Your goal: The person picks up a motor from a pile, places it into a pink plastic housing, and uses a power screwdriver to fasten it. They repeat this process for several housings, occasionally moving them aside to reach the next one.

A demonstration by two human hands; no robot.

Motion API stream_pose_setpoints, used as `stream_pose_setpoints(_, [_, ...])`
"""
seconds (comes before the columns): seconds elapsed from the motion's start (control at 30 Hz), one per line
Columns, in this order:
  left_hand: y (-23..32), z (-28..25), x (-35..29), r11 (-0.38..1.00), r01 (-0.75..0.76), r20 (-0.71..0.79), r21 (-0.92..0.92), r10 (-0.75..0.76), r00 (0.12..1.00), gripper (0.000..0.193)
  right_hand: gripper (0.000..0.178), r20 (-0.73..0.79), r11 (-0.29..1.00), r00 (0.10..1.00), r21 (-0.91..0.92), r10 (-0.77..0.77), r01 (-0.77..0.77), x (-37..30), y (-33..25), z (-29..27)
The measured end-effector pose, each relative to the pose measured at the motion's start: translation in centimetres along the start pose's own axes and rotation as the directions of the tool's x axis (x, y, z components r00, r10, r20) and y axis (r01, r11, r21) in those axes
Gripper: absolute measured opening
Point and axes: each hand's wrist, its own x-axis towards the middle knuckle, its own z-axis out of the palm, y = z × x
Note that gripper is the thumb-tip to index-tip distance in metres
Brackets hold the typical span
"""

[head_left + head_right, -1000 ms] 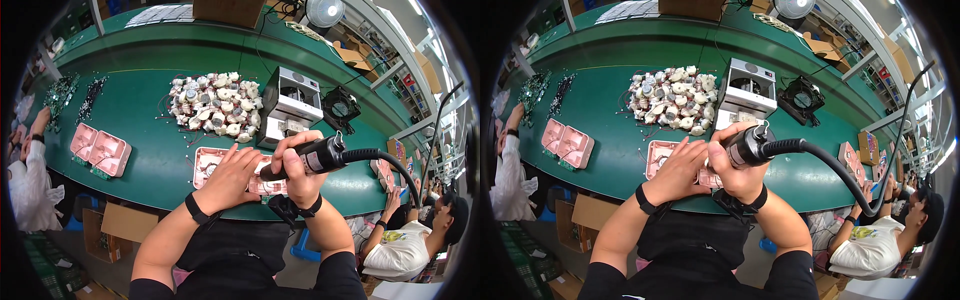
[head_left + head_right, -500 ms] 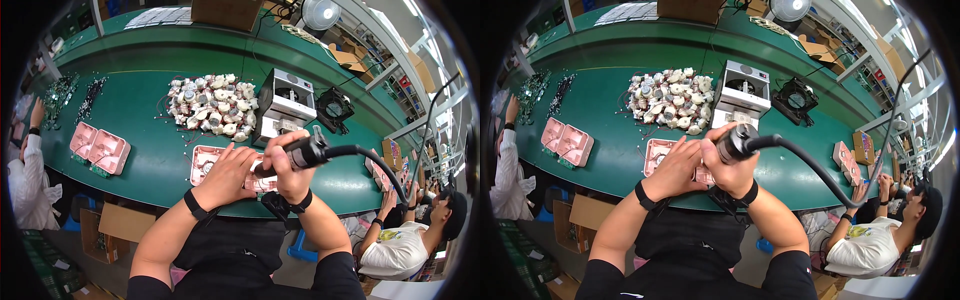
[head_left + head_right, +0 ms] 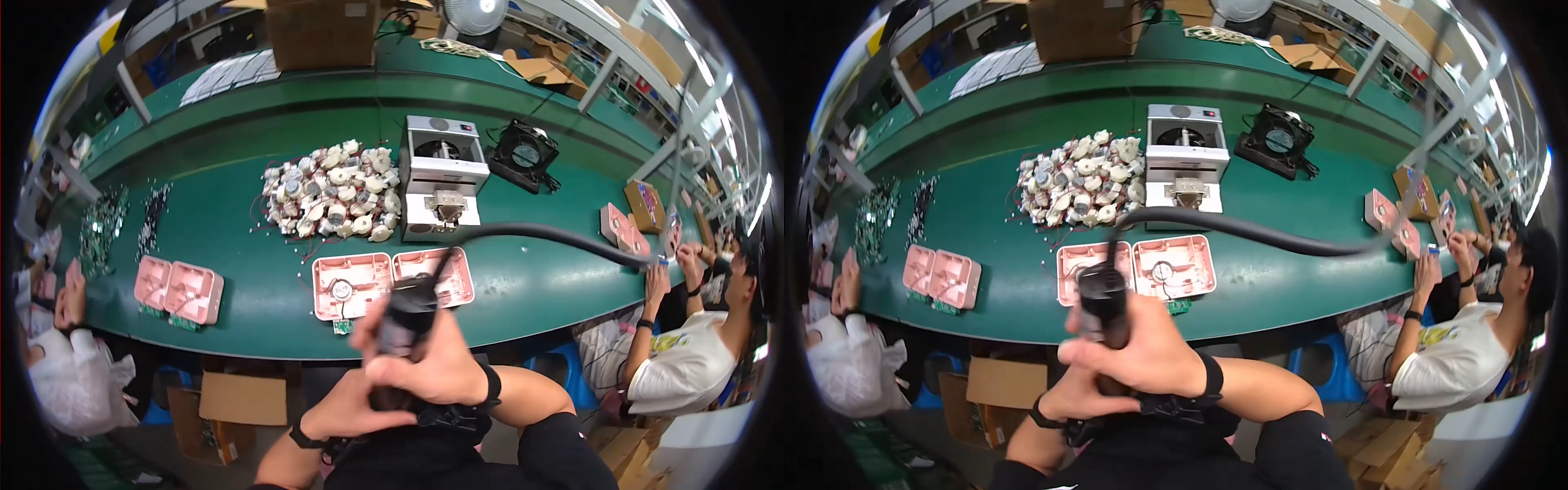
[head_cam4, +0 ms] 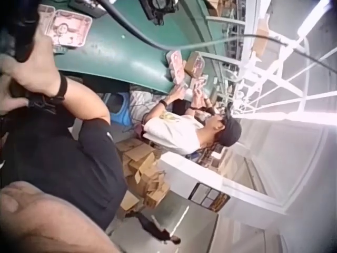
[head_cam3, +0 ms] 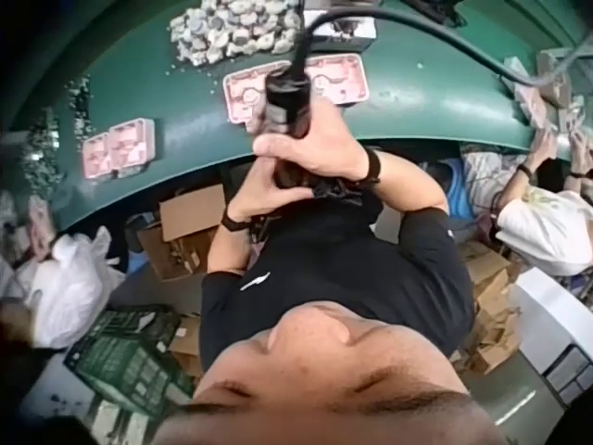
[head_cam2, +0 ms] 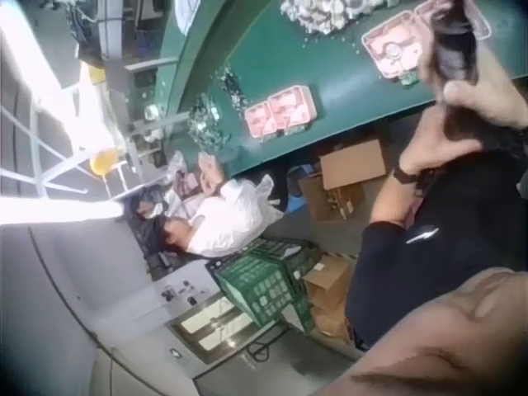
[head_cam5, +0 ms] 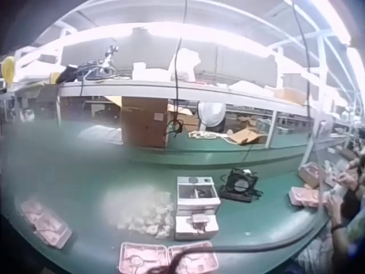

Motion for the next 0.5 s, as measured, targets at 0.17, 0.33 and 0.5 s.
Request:
stream_pose_setpoints(0.17, [-1.6,-2.4,-4.9,0.864,0.280,-0.322,-0.419,-0.429,0.844,0.032,0.035,0.074,0.574,0.985,-0.805,-0.153,0.150,0.6,4.0,-2.1])
stream_pose_setpoints(0.33, [-5.1,-4.9,-3.7,0.912,0.258,-0.528,-0.320,-0.398,0.750,0.025,0.030,0.049,0.065,0.999,-0.997,0.013,0.048,0.3,7.5,-4.0])
stream_pose_setpoints(0.5, [-8.5,-6.9,-3.0,0.941,0.185,-0.638,-0.285,-0.330,0.696,0.022,0.011,0.128,0.109,0.988,-0.985,-0.084,0.136,0.0,10.0,-4.0])
